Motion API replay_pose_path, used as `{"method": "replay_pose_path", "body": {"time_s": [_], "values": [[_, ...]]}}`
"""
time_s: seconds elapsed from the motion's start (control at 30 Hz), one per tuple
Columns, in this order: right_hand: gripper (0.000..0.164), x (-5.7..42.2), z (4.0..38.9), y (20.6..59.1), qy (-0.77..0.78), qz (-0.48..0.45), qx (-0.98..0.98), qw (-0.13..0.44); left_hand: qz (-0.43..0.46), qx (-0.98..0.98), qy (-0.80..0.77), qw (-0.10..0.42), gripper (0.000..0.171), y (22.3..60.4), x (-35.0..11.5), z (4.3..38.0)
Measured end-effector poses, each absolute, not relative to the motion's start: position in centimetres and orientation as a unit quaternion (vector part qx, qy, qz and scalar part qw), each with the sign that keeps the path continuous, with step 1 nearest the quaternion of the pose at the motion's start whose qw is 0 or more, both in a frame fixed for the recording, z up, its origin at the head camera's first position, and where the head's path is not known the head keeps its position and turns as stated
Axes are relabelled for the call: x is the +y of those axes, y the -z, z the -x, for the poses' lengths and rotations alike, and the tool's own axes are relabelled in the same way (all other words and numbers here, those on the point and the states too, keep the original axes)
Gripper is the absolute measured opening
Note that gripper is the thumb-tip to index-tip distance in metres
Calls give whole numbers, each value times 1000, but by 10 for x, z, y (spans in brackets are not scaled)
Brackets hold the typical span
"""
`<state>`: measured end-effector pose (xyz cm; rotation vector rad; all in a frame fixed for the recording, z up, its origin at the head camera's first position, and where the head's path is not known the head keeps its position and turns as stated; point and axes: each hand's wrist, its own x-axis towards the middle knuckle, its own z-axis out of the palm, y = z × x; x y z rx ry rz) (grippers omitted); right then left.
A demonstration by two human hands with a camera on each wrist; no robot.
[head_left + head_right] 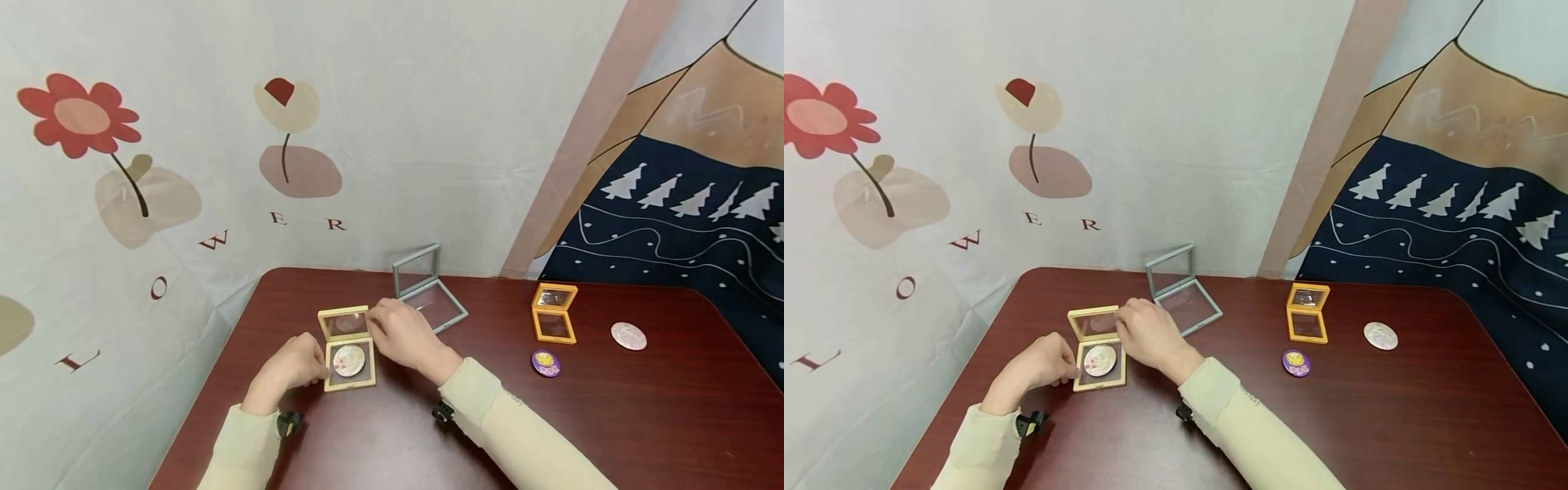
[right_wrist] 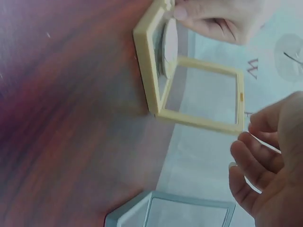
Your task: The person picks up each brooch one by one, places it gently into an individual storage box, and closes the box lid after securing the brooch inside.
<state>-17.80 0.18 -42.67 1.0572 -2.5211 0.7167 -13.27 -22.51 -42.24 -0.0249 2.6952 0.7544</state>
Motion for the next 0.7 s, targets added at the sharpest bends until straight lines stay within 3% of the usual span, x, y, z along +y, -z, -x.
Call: {"method": "replay_pose_path", "body": {"time_s": [0.37, 0.7], "values": [[20, 4, 187, 432, -323, -322, -882, 121, 3, 949, -267, 170, 26, 425, -227, 133], [16, 1, 186, 433, -317, -321, -887, 96, 0, 948, -272, 167, 26, 425, -227, 133]]}}
